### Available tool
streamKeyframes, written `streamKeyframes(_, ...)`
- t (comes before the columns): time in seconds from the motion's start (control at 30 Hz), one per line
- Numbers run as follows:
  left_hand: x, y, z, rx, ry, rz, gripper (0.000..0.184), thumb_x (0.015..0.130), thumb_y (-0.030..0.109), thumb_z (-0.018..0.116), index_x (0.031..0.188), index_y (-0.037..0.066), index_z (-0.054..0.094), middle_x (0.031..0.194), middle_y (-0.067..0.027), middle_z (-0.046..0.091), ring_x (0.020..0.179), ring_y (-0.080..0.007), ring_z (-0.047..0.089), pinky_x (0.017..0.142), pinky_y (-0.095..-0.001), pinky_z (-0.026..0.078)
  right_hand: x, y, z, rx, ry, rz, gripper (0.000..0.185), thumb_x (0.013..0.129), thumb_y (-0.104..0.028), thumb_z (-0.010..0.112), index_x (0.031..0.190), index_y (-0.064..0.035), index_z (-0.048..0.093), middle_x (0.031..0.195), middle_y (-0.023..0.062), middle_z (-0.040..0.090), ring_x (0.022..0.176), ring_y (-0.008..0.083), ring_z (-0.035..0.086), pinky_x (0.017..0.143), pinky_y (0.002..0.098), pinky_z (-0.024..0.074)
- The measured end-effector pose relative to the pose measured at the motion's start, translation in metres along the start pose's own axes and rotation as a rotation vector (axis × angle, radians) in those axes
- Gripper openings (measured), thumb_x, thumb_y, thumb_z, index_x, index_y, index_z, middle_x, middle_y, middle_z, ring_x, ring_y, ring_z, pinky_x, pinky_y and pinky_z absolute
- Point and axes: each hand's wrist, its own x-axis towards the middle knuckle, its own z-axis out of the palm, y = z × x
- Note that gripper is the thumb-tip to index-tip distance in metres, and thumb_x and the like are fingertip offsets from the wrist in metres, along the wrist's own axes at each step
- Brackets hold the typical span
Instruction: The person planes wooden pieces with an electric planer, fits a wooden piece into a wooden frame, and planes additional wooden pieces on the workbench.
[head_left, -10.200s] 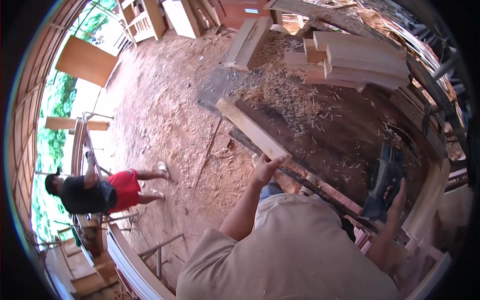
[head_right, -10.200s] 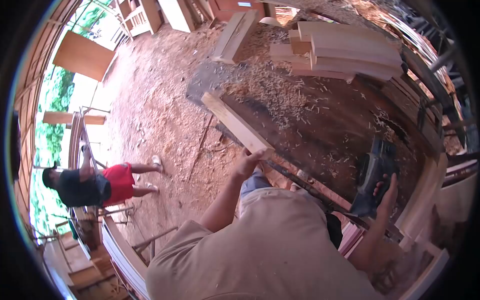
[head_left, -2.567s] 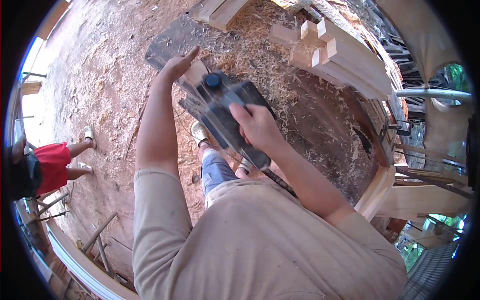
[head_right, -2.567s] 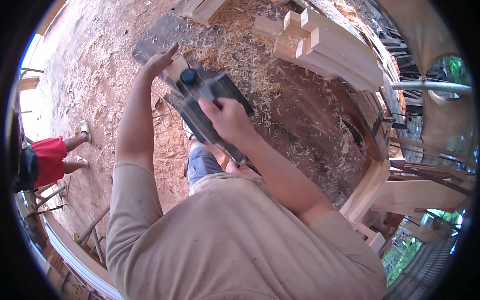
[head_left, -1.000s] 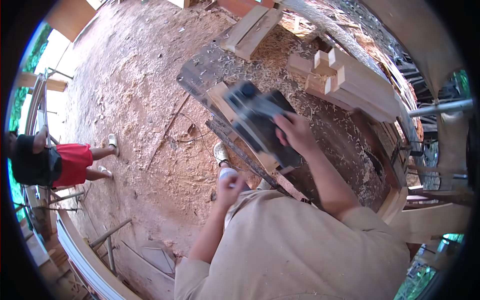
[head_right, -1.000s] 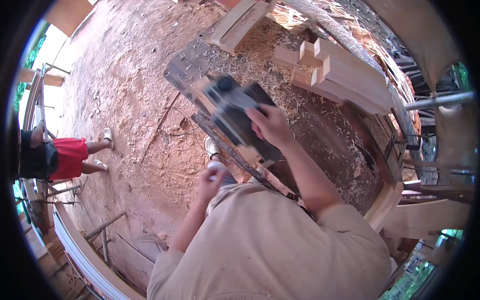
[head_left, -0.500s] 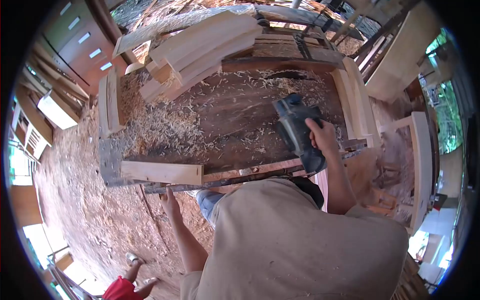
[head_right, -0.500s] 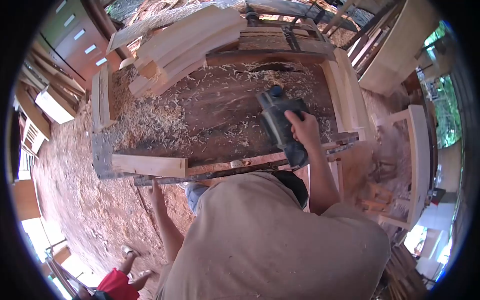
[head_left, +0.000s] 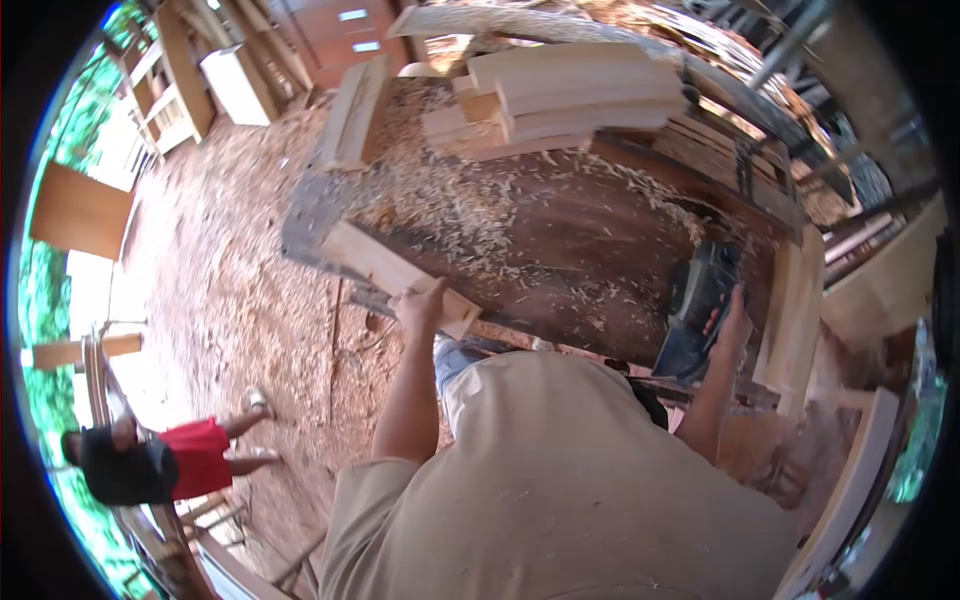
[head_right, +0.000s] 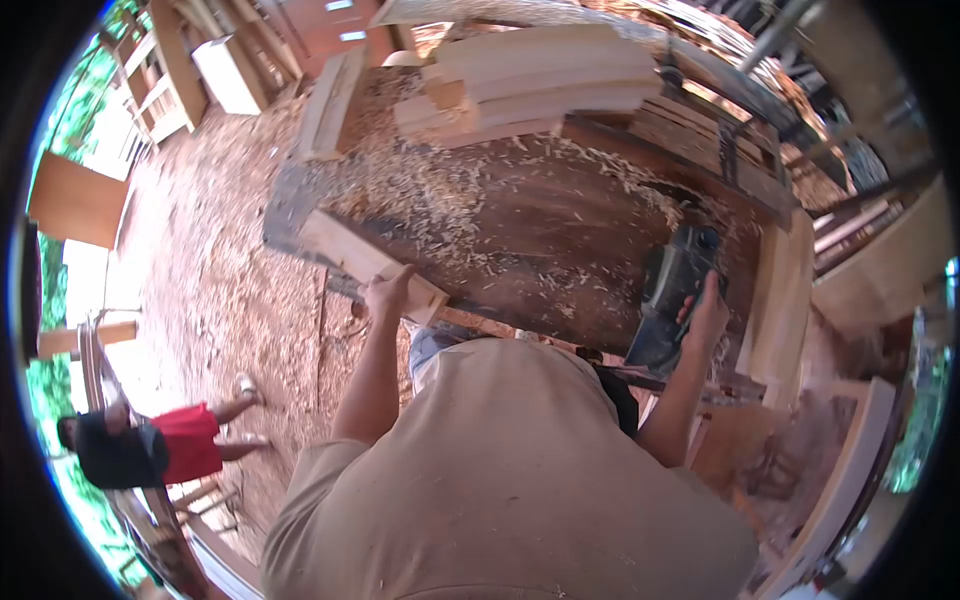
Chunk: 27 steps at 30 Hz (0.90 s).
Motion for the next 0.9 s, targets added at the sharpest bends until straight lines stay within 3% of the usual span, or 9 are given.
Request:
streamKeyframes(0.17, -0.002, -0.041, -0.004, -0.212, -0.121, -0.001, 0.064, 0.065, 0.034, 0.077, 0.108, -0.012, 0.063, 0.118, -0.0261, 0.057, 0.104, -0.0389, 0.061, 0.088, -0.0421, 0.052, 0.005, -0.006, 0.01, -0.018, -0.046, 0.024, 0.051, 0.091, -0.055, 0.062, 0.094, -0.0043, 0.063, 0.06, 0.0038, 0.053, 0.042, 0.0146, 0.049, 0.039, 0.03, 0.0389)
streamKeyframes(0.23, -0.017, -0.053, -0.014, -0.814, -0.314, -0.01, 0.049, 0.067, 0.02, 0.072, 0.105, -0.008, 0.06, 0.101, -0.0179, 0.063, 0.089, -0.0323, 0.065, 0.078, -0.0405, 0.055, 0.009, -0.003, 0.007, -0.056, -0.059, -0.004, 0.052, 0.091, -0.057, 0.06, 0.097, -0.0052, 0.063, 0.061, 0.0039, 0.053, 0.043, 0.0146, 0.05, 0.039, 0.0298, 0.0393)
streamKeyframes(0.27, -0.007, -0.073, -0.005, -0.871, -0.39, -0.001, 0.039, 0.072, 0.013, 0.068, 0.106, -0.005, 0.058, 0.09, -0.0123, 0.064, 0.081, -0.0283, 0.066, 0.076, -0.0398, 0.055, 0.014, -0.001, 0.005, -0.094, -0.046, 0.009, 0.052, 0.092, -0.057, 0.059, 0.099, -0.0059, 0.062, 0.061, 0.0038, 0.052, 0.043, 0.0145, 0.05, 0.039, 0.0297, 0.0397)
streamKeyframes(0.43, -0.007, -0.089, 0.007, -1.303, -0.501, -0.098, 0.041, 0.086, 0.027, 0.056, 0.114, -0.003, 0.056, 0.098, -0.0151, 0.064, 0.093, -0.0304, 0.064, 0.089, -0.0435, 0.052, 0.012, -0.005, 0.004, -0.094, -0.098, 0.034, 0.05, 0.091, -0.058, 0.061, 0.101, -0.0089, 0.062, 0.062, 0.0025, 0.053, 0.045, 0.0134, 0.051, 0.04, 0.0283, 0.0415)
streamKeyframes(0.5, -0.018, -0.077, 0.0, -1.442, -0.562, -0.315, 0.042, 0.09, 0.033, 0.055, 0.115, 0.0, 0.057, 0.099, -0.0149, 0.065, 0.093, -0.0303, 0.064, 0.09, -0.0436, 0.051, 0.012, -0.005, 0.005, -0.103, -0.109, 0.011, 0.052, 0.093, -0.057, 0.058, 0.104, -0.0069, 0.061, 0.063, 0.0036, 0.053, 0.047, 0.014, 0.052, 0.041, 0.0286, 0.0411)
streamKeyframes(0.67, -0.022, -0.068, 0.007, -1.336, -0.376, -0.338, 0.053, 0.083, 0.028, 0.074, 0.122, -0.001, 0.055, 0.102, -0.0139, 0.065, 0.093, -0.0242, 0.066, 0.08, -0.0388, 0.055, 0.009, -0.005, 0.007, -0.104, -0.108, 0.018, 0.05, 0.093, -0.057, 0.058, 0.104, -0.0079, 0.06, 0.064, 0.0032, 0.053, 0.049, 0.0134, 0.052, 0.042, 0.0285, 0.0417)
streamKeyframes(0.73, -0.028, -0.065, 0.007, -0.862, -0.191, -0.134, 0.057, 0.075, 0.024, 0.079, 0.12, -0.003, 0.057, 0.099, -0.0133, 0.066, 0.087, -0.0241, 0.068, 0.079, -0.0387, 0.054, 0.008, -0.01, 0.009, -0.108, -0.11, 0.026, 0.05, 0.093, -0.057, 0.058, 0.104, -0.008, 0.06, 0.065, 0.0031, 0.053, 0.049, 0.0133, 0.052, 0.042, 0.0285, 0.0419)
streamKeyframes(0.83, -0.033, -0.057, 0.002, -0.672, -0.062, -0.164, 0.054, 0.07, 0.017, 0.077, 0.117, -0.004, 0.059, 0.094, -0.0121, 0.066, 0.081, -0.0251, 0.068, 0.081, -0.0394, 0.053, 0.006, -0.01, 0.012, -0.111, -0.096, 0.037, 0.051, 0.092, -0.057, 0.058, 0.104, -0.0082, 0.06, 0.065, 0.0032, 0.053, 0.049, 0.0135, 0.052, 0.043, 0.0288, 0.0425)
streamKeyframes(0.9, -0.035, -0.062, -0.004, -0.8, -0.11, -0.189, 0.055, 0.071, 0.017, 0.073, 0.119, -0.004, 0.058, 0.097, -0.0134, 0.066, 0.084, -0.0269, 0.068, 0.083, -0.0408, 0.054, 0.012, -0.006, 0.009, -0.101, -0.112, 0.046, 0.052, 0.092, -0.058, 0.058, 0.103, -0.0081, 0.059, 0.064, 0.0033, 0.053, 0.049, 0.0138, 0.053, 0.043, 0.0295, 0.0432)
